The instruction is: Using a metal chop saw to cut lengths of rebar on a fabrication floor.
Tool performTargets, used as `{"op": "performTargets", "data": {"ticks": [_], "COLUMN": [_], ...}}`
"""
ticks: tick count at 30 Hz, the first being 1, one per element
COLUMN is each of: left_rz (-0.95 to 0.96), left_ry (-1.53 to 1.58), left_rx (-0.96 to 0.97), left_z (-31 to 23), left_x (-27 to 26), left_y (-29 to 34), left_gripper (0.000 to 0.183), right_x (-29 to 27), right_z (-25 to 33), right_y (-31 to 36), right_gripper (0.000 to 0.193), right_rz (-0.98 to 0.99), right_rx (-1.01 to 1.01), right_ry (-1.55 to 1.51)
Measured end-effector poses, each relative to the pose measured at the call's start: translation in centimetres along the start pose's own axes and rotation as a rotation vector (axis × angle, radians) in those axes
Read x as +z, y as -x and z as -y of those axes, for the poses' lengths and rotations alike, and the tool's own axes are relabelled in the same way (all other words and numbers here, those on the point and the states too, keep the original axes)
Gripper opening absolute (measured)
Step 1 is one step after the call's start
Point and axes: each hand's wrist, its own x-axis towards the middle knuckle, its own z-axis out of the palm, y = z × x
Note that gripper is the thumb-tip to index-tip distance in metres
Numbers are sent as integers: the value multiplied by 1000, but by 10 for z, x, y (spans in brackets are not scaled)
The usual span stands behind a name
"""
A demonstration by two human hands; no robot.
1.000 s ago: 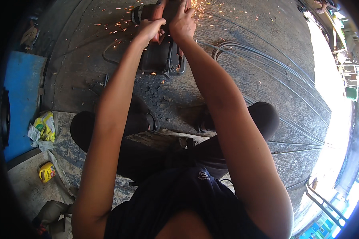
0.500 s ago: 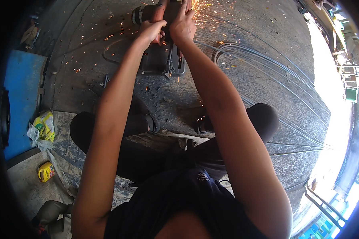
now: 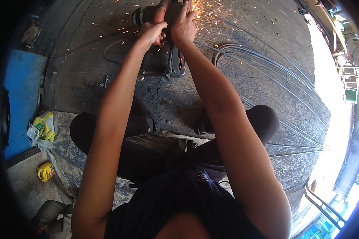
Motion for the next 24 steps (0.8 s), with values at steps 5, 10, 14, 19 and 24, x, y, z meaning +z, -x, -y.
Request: {"op": "performTargets", "data": {"ticks": [5,10,14,19,24], "left_rz": [-4,10,17,-7,-1], "left_ry": [13,41,20,31,31], "left_rx": [21,33,25,37,21], "left_z": [3,6,6,9,11], "left_x": [1,1,0,2,2], "left_y": [-2,-1,-2,-5,-4], "left_gripper": [33,34,33,32,32], "right_x": [4,7,6,9,14], "right_z": [-3,-6,-6,-9,-9], "right_y": [4,2,2,5,6], "right_gripper": [100,102,102,102,101], "right_rz": [-50,-16,-13,-59,-156], "right_rx": [-34,4,11,-50,-72], "right_ry": [1,-4,-3,-6,27]}}
